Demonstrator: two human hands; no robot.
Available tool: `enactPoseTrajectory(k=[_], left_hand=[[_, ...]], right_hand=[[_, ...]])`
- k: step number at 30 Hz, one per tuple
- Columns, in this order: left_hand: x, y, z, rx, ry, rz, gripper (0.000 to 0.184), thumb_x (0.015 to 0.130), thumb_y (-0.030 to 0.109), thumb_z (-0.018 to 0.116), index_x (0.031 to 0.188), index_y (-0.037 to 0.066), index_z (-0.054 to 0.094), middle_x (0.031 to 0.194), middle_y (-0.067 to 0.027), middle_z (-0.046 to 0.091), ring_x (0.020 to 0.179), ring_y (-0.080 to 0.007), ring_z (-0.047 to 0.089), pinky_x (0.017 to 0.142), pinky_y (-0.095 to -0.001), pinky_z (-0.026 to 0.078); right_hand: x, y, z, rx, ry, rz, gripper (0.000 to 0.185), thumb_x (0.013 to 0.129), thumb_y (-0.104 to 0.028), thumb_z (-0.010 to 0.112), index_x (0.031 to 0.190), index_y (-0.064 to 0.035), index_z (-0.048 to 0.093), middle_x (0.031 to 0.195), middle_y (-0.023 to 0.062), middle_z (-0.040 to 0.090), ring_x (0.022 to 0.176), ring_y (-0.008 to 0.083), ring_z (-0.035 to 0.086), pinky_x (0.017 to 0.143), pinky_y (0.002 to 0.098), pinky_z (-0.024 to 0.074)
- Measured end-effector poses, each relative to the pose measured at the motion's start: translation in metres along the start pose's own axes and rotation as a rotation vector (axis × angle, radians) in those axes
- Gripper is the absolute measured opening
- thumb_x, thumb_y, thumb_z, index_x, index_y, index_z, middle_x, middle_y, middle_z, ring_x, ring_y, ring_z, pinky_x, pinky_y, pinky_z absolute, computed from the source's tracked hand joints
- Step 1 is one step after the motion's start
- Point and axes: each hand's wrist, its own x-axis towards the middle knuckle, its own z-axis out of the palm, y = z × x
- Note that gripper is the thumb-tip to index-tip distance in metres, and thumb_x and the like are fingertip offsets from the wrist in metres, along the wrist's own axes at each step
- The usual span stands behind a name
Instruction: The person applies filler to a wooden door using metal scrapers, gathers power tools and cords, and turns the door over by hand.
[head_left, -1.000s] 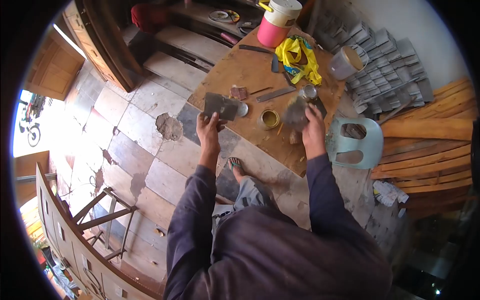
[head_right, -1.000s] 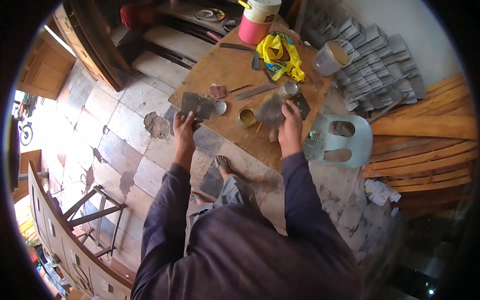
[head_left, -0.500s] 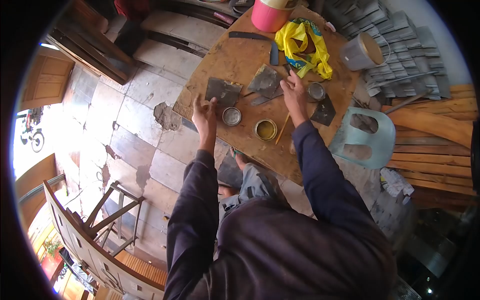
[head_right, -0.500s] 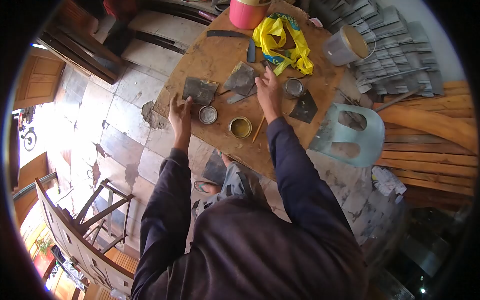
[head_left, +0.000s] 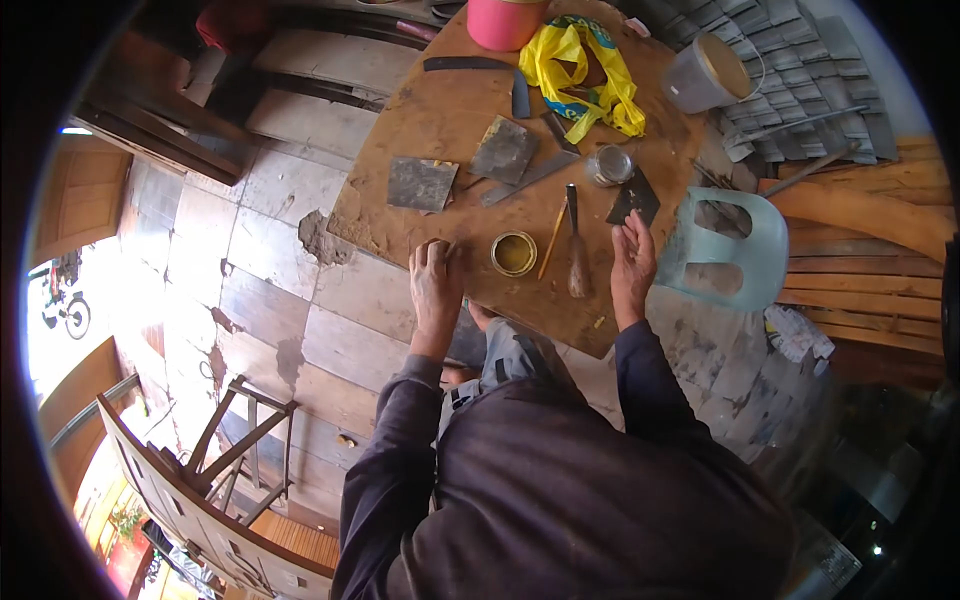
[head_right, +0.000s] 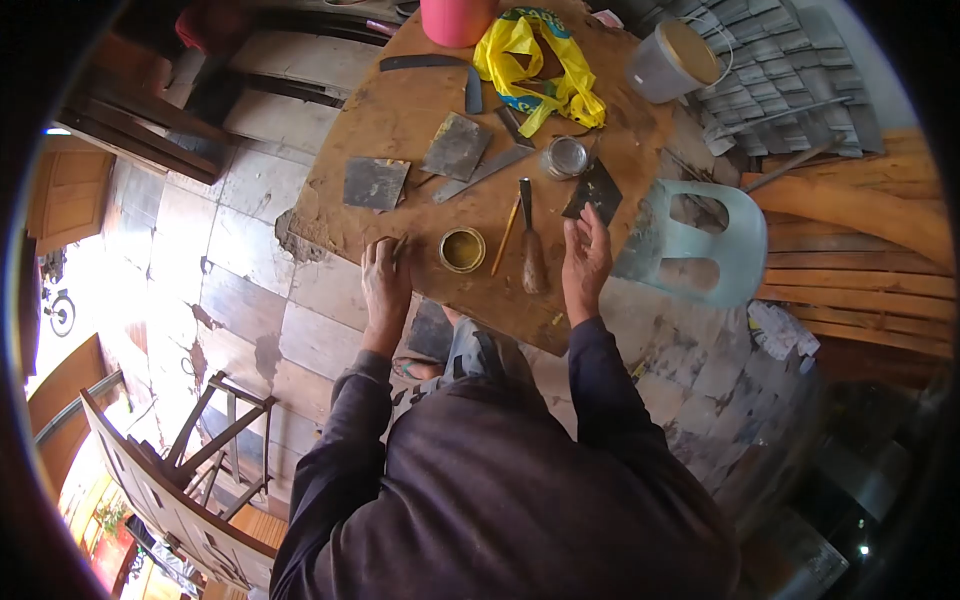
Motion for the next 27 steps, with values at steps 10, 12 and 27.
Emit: enactPoseTrajectory(k=[10, 12, 27], left_hand=[[-0.015, 0.086, 0.001, 0.077, -0.106, 0.347, 0.052, 0.097, 0.011, 0.056, 0.148, 0.0, 0.048, 0.152, -0.0252, 0.047, 0.136, -0.0443, 0.049, 0.112, -0.0488, 0.043], [-0.016, 0.084, 0.004, 0.113, -0.114, 0.357, 0.052, 0.098, 0.021, 0.062, 0.146, 0.002, 0.051, 0.155, -0.0219, 0.046, 0.139, -0.0427, 0.048, 0.113, -0.0492, 0.041], [-0.031, 0.056, 0.019, 0.06, -0.052, 0.409, 0.076, 0.083, 0.049, 0.075, 0.142, 0.004, 0.058, 0.156, -0.0203, 0.042, 0.151, -0.0414, 0.028, 0.123, -0.0607, 0.02]], right_hand=[[-0.013, 0.029, -0.016, -0.103, -0.003, -0.012, 0.046, 0.1, -0.024, 0.071, 0.141, -0.0051, 0.06, 0.132, 0.0157, 0.065, 0.117, 0.0235, 0.065, 0.096, 0.0346, 0.0522], [-0.016, 0.026, -0.016, -0.06, 0.002, 0.023, 0.047, 0.1, -0.024, 0.071, 0.141, -0.0065, 0.059, 0.132, 0.0153, 0.065, 0.117, 0.0231, 0.065, 0.095, 0.0344, 0.0525], [-0.029, -0.006, 0.021, -0.393, -0.319, -0.253, 0.057, 0.103, -0.032, 0.065, 0.149, -0.0011, 0.05, 0.142, 0.0195, 0.059, 0.132, 0.0319, 0.057, 0.107, 0.0393, 0.0468]])
